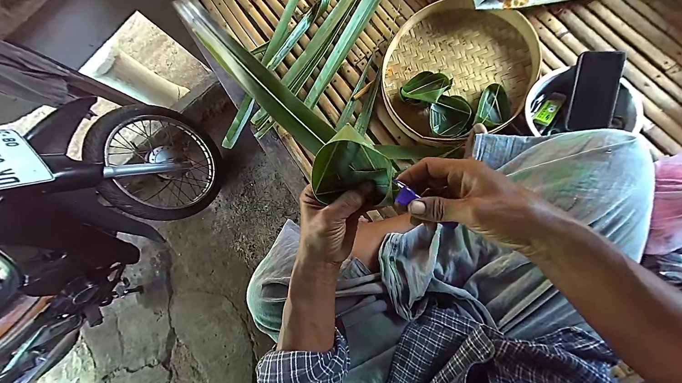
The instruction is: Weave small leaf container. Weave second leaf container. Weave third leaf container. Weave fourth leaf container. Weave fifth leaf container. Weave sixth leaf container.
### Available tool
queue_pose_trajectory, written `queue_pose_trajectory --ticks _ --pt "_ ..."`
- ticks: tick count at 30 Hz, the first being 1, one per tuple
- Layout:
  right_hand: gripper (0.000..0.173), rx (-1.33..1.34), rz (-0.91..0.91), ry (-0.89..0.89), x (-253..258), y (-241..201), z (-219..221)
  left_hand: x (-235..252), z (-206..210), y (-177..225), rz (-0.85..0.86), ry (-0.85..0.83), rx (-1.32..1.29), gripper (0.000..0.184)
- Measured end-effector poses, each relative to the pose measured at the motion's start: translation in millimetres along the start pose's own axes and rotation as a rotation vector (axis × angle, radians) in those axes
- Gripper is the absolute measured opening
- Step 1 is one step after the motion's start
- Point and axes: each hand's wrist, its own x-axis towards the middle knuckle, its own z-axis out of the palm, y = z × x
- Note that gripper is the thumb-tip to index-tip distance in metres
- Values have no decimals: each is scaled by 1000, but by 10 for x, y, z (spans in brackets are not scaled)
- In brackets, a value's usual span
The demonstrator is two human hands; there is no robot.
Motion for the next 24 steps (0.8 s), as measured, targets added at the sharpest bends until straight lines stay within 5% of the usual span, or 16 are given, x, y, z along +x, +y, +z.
queue_pose_trajectory --ticks 4,12,18,24 --pt "32 -41 -50 30 3 -12 20 19 32 28 130 -9 141 29" --pt "24 -205 -94 131 43 -14 12 -19 206 17 474 59 847 17" --pt "22 -282 -49 175 92 -49 23 -32 212 -74 653 73 988 17" --pt "27 -247 -57 155 85 -111 -68 22 207 -65 584 65 844 18"
